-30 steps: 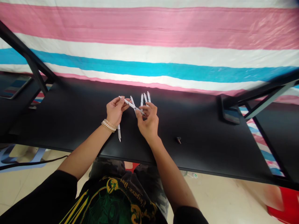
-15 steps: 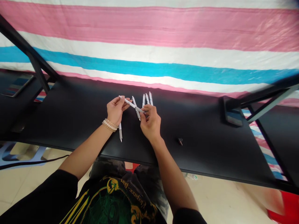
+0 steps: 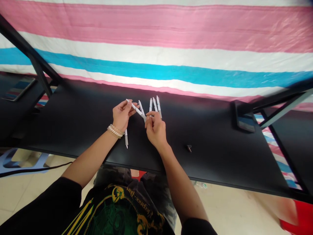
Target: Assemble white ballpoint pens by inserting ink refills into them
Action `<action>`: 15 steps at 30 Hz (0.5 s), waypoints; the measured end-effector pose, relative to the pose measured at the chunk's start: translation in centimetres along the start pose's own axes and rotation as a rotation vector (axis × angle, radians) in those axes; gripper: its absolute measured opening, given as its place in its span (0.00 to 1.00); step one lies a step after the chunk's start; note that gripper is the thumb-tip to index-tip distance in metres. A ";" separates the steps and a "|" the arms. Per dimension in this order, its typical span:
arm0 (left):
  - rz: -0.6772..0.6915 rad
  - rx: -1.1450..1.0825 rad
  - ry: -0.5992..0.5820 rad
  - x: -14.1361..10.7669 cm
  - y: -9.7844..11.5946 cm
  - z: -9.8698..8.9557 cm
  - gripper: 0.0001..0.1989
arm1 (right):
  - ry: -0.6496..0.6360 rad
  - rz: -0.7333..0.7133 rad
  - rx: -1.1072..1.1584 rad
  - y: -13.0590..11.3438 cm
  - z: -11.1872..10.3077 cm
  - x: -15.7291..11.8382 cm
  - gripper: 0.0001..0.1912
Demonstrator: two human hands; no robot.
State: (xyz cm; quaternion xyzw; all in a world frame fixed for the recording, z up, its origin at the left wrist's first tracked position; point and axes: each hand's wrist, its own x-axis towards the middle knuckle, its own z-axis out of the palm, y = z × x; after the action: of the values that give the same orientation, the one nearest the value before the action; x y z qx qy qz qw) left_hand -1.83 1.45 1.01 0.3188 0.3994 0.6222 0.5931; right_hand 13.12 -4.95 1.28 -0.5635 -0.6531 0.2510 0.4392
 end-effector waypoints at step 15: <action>-0.408 -0.506 0.003 0.1 4.3 -0.4 0.14 | 0.052 -0.083 0.123 -0.3 0.0 0.1 0.15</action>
State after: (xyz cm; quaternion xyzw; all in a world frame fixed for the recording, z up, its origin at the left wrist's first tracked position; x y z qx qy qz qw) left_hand -4.27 1.61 4.54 0.0734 0.2886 0.5705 0.7654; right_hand 12.93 -4.94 1.57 -0.5142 -0.6477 0.2573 0.4999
